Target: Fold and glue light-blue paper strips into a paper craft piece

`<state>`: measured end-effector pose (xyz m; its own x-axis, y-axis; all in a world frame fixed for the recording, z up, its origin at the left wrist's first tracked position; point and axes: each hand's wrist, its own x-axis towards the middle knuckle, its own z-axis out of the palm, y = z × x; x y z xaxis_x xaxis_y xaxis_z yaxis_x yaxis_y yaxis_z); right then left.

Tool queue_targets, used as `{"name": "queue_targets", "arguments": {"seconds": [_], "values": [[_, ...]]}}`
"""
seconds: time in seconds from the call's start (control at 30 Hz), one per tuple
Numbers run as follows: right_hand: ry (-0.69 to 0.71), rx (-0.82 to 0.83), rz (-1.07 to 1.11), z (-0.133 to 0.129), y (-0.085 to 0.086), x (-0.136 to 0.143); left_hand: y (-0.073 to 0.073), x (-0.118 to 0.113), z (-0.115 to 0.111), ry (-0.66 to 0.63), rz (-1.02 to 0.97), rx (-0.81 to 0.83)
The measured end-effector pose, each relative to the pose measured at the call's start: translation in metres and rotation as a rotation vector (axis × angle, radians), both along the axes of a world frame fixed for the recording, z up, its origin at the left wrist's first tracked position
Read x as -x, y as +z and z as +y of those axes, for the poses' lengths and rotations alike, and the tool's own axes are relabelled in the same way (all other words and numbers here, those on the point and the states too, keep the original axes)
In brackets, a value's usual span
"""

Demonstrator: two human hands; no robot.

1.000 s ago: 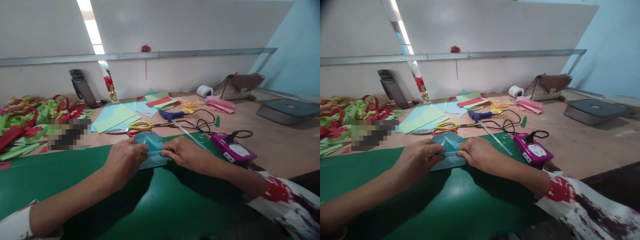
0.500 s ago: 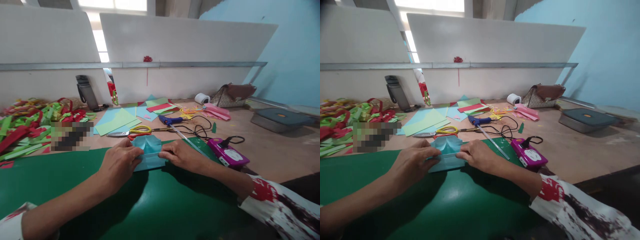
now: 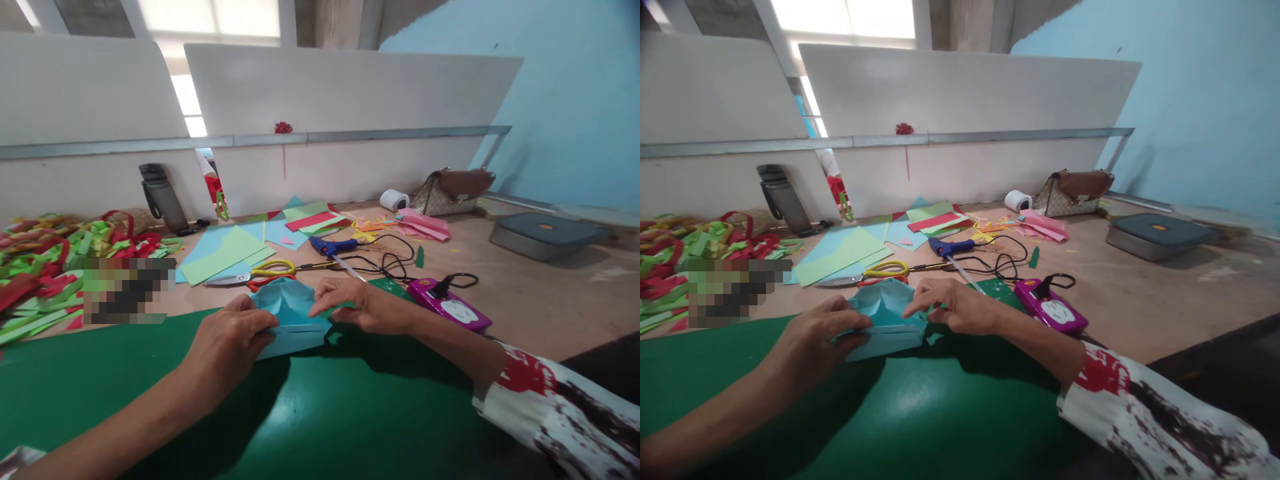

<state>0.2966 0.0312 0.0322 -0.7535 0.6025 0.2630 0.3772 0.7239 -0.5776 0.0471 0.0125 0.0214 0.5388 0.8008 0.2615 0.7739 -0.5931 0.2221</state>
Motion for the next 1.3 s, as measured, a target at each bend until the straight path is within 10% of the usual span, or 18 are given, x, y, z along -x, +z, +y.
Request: {"name": "queue_targets", "arguments": {"seconds": [0.53, 1.0, 1.3], "values": [[-0.042, -0.677, -0.515, -0.011, 0.003, 0.019, 0.000, -0.003, -0.003, 0.005, -0.008, 0.025], [-0.563, 0.128, -0.027, 0.014, -0.017, 0.025, -0.009, -0.001, 0.002, -0.133, -0.159, 0.023], [-0.552, 0.509, 0.330, 0.014, -0.027, 0.040, -0.020, -0.002, 0.006, -0.206, -0.330, -0.112]]}}
